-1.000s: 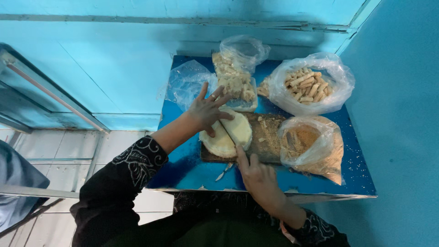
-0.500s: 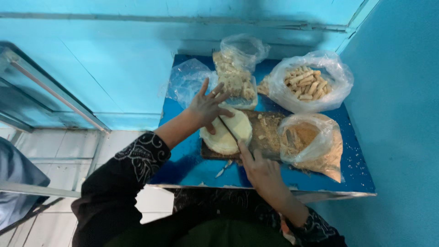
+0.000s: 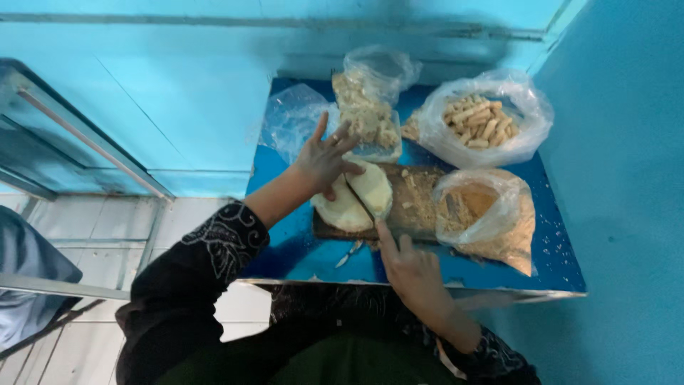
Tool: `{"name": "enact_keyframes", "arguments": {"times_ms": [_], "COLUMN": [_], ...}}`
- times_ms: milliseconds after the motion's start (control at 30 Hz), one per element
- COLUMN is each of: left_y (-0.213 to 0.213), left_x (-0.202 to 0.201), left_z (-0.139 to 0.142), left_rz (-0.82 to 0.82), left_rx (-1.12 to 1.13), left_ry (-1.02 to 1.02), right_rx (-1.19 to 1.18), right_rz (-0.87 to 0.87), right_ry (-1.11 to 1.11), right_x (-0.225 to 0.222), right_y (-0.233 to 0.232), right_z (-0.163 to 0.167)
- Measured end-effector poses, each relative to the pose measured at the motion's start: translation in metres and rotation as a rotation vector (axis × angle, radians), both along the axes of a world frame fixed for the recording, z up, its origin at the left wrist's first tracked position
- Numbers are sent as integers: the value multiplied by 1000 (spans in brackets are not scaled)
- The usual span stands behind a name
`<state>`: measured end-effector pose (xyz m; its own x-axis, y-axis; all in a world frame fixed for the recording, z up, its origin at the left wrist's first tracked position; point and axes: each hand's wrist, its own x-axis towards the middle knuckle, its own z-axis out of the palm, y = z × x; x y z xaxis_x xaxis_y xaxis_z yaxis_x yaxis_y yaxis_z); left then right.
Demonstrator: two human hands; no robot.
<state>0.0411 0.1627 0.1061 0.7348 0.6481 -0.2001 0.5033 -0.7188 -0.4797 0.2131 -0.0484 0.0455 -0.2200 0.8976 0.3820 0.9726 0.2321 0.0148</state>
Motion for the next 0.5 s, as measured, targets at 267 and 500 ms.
{"name": "enact_keyframes", "arguments": {"times_ms": [267,500], "left_y": [7,14], "left_x": [-2,-6], "left_z": [3,-5], "left_rz": [22,25], "left_rx": [-11,-49], "left_ry": [30,-31], "right_rx": [-59,-111], "right_rz": [35,42], "right_ry": [95,-2], "right_x": [2,-10], "right_y": [11,19], "right_z": [11,2]}}
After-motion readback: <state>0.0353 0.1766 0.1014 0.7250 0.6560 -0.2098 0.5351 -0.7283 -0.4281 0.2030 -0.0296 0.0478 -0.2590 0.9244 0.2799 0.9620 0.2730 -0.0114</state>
